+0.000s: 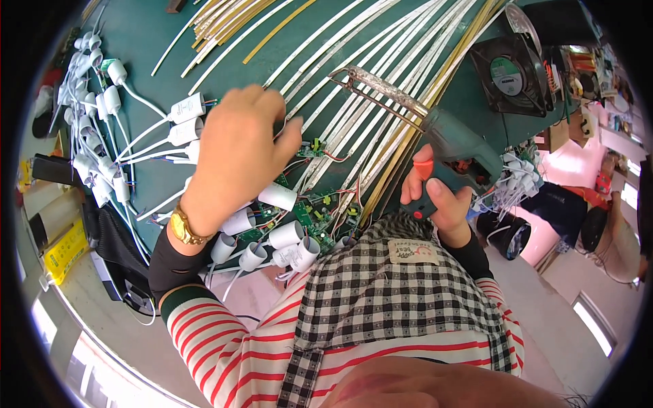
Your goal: The person assembles LED light strips by hand, joining them with wiring harnesses and plastic diffusers, then heat-sealing the connections with a heat gun.
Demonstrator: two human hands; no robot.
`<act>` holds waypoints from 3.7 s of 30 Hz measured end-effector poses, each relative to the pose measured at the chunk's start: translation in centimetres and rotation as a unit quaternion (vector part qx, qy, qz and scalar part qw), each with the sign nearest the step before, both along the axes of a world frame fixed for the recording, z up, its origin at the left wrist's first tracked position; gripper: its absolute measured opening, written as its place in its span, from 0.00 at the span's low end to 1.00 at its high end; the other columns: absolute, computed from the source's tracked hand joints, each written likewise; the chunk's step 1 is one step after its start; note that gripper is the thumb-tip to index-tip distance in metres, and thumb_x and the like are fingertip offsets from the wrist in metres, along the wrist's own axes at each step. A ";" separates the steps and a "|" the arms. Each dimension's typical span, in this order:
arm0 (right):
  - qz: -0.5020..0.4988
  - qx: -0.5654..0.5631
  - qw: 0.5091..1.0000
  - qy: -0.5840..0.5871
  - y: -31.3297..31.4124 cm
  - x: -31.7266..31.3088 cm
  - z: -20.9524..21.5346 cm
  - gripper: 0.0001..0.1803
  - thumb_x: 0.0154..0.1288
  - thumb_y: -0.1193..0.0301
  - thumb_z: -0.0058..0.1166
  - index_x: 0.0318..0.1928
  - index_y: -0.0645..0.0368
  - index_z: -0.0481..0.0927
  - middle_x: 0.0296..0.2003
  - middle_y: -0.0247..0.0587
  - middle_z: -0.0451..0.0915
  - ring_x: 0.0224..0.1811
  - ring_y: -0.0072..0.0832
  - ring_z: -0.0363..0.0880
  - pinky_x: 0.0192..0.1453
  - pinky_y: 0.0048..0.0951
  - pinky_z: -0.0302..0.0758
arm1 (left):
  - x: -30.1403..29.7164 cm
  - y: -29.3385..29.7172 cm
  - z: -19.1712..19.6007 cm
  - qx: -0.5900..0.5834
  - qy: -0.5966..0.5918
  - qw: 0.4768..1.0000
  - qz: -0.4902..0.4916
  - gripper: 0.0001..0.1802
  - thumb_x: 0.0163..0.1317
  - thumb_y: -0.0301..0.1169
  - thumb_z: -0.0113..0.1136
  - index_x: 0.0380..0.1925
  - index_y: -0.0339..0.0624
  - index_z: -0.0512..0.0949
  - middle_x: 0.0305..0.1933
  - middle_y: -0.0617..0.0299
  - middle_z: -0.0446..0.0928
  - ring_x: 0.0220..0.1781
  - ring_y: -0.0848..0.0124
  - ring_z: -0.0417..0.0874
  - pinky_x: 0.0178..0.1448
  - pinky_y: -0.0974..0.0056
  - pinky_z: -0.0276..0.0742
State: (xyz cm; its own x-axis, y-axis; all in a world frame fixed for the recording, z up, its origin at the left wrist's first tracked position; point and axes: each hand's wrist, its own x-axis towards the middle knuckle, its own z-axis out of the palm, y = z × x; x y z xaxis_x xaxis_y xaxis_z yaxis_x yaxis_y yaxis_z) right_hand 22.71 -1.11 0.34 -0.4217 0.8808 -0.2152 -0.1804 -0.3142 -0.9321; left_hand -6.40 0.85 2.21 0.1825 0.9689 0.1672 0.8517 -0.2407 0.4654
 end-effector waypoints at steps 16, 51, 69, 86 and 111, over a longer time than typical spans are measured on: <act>0.078 -0.031 0.996 -0.016 -1.2 -1.5 0.5 0.15 0.64 0.76 0.50 0.51 0.64 0.70 0.30 0.37 0.75 0.29 0.24 0.77 0.35 0.28 0.75 | 0.3 0.2 -1.9 -0.024 0.046 0.999 -0.003 0.02 0.45 0.25 0.57 0.18 0.43 0.74 0.25 0.61 0.72 0.31 0.60 0.73 0.37 0.57 0.62; -0.021 0.009 0.999 0.031 -0.9 -0.6 -0.6 0.19 0.64 0.69 0.50 0.52 0.65 0.67 0.25 0.40 0.73 0.27 0.27 0.75 0.34 0.28 0.75 | 0.3 0.2 -2.0 -0.042 0.052 0.998 0.000 0.03 0.44 0.25 0.56 0.15 0.43 0.74 0.24 0.60 0.71 0.32 0.60 0.73 0.38 0.56 0.61; -0.106 0.087 0.977 0.162 1.9 1.3 -3.6 0.24 0.63 0.61 0.48 0.53 0.65 0.64 0.23 0.42 0.69 0.23 0.29 0.71 0.30 0.30 0.73 | 0.4 0.4 -2.0 -0.046 0.051 0.998 -0.005 0.03 0.44 0.25 0.56 0.15 0.43 0.74 0.23 0.61 0.71 0.32 0.61 0.73 0.38 0.57 0.60; -0.124 0.082 0.962 0.229 2.3 1.1 -3.9 0.22 0.65 0.65 0.46 0.54 0.66 0.64 0.24 0.44 0.71 0.24 0.32 0.72 0.33 0.32 0.72 | 0.2 0.4 -1.6 -0.031 0.087 0.995 -0.038 0.02 0.47 0.27 0.56 0.20 0.44 0.73 0.26 0.60 0.72 0.33 0.59 0.73 0.38 0.54 0.62; -0.130 0.101 0.956 0.242 1.9 1.2 -4.3 0.21 0.64 0.66 0.46 0.53 0.65 0.65 0.23 0.45 0.71 0.23 0.31 0.72 0.32 0.30 0.73 | -24.6 9.8 -7.3 -0.014 0.266 0.931 0.251 0.14 0.58 0.30 0.50 0.42 0.35 0.76 0.47 0.37 0.74 0.46 0.41 0.77 0.52 0.47 0.72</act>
State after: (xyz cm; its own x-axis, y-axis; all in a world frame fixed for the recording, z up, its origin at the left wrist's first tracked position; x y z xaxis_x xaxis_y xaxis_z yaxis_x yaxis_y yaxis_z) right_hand 23.90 0.74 -3.93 -0.1893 0.9725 0.1357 -0.6533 -0.0216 -0.7568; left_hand -30.98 10.69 -5.06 -0.2445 0.9569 0.1569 0.9653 0.2555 -0.0540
